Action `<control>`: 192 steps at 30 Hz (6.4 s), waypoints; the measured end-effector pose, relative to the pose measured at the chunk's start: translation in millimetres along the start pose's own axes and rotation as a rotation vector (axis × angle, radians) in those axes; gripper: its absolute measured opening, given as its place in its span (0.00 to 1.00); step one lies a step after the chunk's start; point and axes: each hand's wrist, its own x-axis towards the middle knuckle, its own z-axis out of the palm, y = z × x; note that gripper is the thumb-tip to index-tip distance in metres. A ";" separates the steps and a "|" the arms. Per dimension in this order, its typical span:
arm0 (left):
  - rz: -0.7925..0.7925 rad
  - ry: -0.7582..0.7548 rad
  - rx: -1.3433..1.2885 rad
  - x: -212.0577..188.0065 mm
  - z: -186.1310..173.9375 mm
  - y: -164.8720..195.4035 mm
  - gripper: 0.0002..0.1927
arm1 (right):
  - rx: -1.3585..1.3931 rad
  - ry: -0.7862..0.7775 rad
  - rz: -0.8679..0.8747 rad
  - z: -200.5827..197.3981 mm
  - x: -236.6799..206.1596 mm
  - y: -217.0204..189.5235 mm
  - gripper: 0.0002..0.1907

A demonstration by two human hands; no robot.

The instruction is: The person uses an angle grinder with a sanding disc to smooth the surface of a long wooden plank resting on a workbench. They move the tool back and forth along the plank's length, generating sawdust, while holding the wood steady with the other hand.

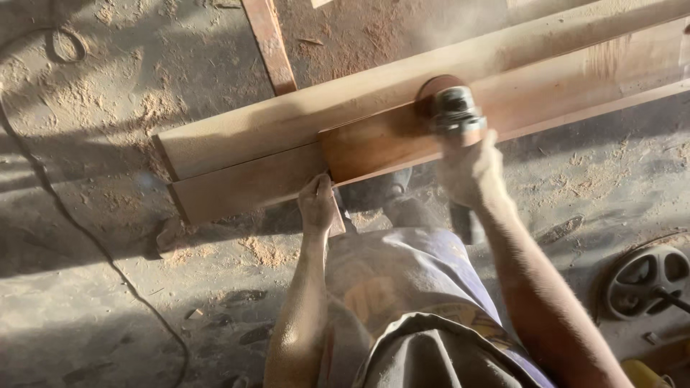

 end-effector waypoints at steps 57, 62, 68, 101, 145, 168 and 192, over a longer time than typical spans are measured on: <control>-0.058 -0.262 0.309 117.0 -35.2 97.5 0.18 | 0.028 -0.022 0.029 67.3 -74.0 -14.0 0.31; 0.060 -0.539 -0.101 115.0 -47.9 95.1 0.25 | 0.004 0.007 -0.335 102.7 -101.6 -41.2 0.30; 0.025 -0.602 -0.054 119.9 -58.8 95.4 0.30 | -0.075 -0.047 -0.303 122.1 -113.5 -60.0 0.29; -0.026 -0.818 -0.047 148.8 -38.7 71.0 0.10 | 0.130 -0.034 0.044 142.9 -169.9 -57.4 0.30; -0.347 -0.484 -0.497 146.5 -93.2 69.6 0.32 | 0.228 0.002 0.263 125.1 -114.5 -115.2 0.29; 0.160 -0.751 0.245 146.9 -51.9 83.1 0.25 | 0.156 0.190 0.210 39.6 -64.3 -33.0 0.29; 0.629 -0.233 1.042 57.7 75.7 75.5 0.21 | 0.317 0.153 0.398 -45.8 -69.5 48.9 0.32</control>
